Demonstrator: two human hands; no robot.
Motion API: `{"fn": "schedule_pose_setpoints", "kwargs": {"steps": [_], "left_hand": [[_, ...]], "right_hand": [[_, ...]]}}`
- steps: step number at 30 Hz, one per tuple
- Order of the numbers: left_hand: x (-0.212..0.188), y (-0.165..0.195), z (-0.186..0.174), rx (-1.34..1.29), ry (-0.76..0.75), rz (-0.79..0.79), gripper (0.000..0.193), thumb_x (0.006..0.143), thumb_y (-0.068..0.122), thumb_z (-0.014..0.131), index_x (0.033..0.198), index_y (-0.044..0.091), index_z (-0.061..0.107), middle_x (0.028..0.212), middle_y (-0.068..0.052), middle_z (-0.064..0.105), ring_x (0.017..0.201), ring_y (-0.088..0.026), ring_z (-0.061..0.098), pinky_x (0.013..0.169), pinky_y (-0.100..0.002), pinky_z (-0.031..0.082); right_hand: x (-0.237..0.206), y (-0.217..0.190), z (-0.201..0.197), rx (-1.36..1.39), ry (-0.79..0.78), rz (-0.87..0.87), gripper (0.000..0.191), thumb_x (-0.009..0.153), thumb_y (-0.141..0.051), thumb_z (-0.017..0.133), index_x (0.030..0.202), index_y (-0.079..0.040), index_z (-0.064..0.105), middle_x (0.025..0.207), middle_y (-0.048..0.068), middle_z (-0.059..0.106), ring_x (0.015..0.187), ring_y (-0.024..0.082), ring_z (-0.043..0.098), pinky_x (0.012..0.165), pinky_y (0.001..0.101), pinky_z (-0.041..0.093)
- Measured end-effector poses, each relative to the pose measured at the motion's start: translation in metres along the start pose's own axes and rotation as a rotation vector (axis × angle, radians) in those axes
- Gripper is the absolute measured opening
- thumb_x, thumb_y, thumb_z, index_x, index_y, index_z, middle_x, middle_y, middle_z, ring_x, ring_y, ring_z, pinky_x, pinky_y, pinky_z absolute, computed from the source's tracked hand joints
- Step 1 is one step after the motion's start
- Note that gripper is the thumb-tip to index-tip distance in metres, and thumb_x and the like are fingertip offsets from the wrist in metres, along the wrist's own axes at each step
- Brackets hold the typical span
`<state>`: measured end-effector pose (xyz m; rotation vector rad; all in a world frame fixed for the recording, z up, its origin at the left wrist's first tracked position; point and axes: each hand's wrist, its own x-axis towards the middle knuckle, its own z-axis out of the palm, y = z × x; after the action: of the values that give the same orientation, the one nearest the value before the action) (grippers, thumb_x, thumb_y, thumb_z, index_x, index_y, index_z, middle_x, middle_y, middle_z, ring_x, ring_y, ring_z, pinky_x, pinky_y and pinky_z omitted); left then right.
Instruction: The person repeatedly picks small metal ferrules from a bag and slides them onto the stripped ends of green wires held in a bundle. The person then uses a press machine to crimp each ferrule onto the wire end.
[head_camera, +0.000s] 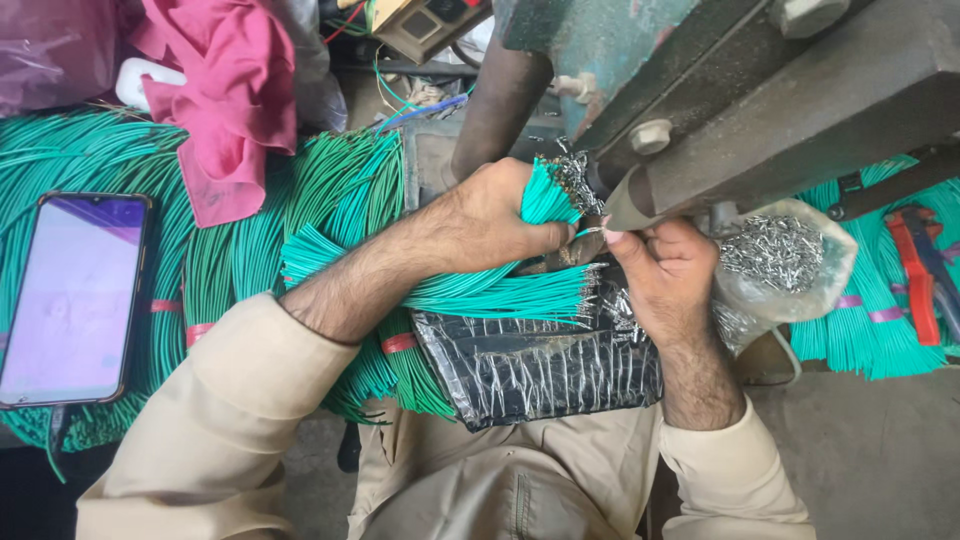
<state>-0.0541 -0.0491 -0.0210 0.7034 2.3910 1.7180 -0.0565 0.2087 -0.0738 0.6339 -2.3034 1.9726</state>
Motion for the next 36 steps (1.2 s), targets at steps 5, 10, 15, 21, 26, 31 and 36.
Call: {"fn": "schedule_pose_setpoints", "kwargs": {"steps": [5,10,15,21,26,31,36], "left_hand": [[0.003,-0.003,0.003,-0.035,-0.024,0.002,0.013,0.085,0.017,0.072,0.091,0.005,0.072,0.074,-0.006,0.073,0.068,-0.012,0.068,0.068,-0.033,0.057],[0.000,0.000,0.004,-0.051,-0.060,-0.050,0.013,0.085,0.014,0.071,0.094,0.006,0.074,0.074,-0.004,0.073,0.069,-0.011,0.065,0.069,-0.032,0.056],[0.001,0.000,0.004,-0.010,-0.072,-0.078,0.013,0.086,0.014,0.073,0.095,0.006,0.075,0.074,-0.003,0.074,0.070,-0.011,0.067,0.069,-0.032,0.056],[0.001,0.001,0.007,-0.016,-0.073,-0.109,0.015,0.086,0.013,0.074,0.099,0.006,0.075,0.078,-0.002,0.075,0.073,-0.011,0.068,0.071,-0.031,0.057],[0.003,0.006,0.007,0.008,-0.109,-0.125,0.014,0.086,0.014,0.076,0.097,0.006,0.075,0.077,-0.001,0.076,0.073,-0.010,0.069,0.070,-0.031,0.057],[0.002,0.007,0.007,-0.007,-0.124,-0.153,0.013,0.087,0.016,0.077,0.095,0.006,0.075,0.074,-0.003,0.074,0.069,-0.010,0.066,0.067,-0.032,0.057],[0.001,0.001,0.009,0.036,-0.066,-0.066,0.011,0.087,0.014,0.075,0.093,0.004,0.074,0.071,-0.003,0.072,0.066,-0.010,0.066,0.066,-0.032,0.057]], "right_hand": [[-0.013,-0.017,-0.010,-0.094,-0.106,-0.101,0.011,0.099,-0.002,0.073,0.108,0.002,0.070,0.110,0.007,0.073,0.103,0.012,0.069,0.093,0.0260,0.056],[-0.019,-0.044,-0.034,-0.508,-0.087,-0.082,0.013,0.094,0.000,0.073,0.107,0.000,0.073,0.103,0.009,0.076,0.095,0.015,0.072,0.085,0.0280,0.057],[-0.020,-0.057,-0.055,-0.673,-0.251,0.037,0.016,0.091,-0.006,0.073,0.107,-0.003,0.074,0.105,0.009,0.075,0.095,0.019,0.073,0.082,0.0296,0.056],[-0.023,-0.041,-0.059,-0.616,-0.335,-0.031,0.020,0.085,-0.011,0.078,0.103,-0.004,0.076,0.094,0.009,0.065,0.090,0.022,0.066,0.081,0.0334,0.053],[-0.027,-0.030,-0.062,-0.620,-0.282,0.235,0.012,0.085,-0.008,0.081,0.090,-0.003,0.071,0.083,0.004,0.066,0.072,0.016,0.061,0.065,0.0314,0.052],[-0.024,-0.022,-0.048,-0.218,-0.110,0.153,0.008,0.096,-0.003,0.069,0.103,0.001,0.069,0.093,0.002,0.073,0.087,0.009,0.070,0.079,0.0251,0.058],[-0.015,-0.011,-0.014,0.030,-0.029,0.051,0.011,0.103,-0.004,0.064,0.109,0.004,0.069,0.102,0.007,0.076,0.096,0.012,0.072,0.090,0.0272,0.060]]}}
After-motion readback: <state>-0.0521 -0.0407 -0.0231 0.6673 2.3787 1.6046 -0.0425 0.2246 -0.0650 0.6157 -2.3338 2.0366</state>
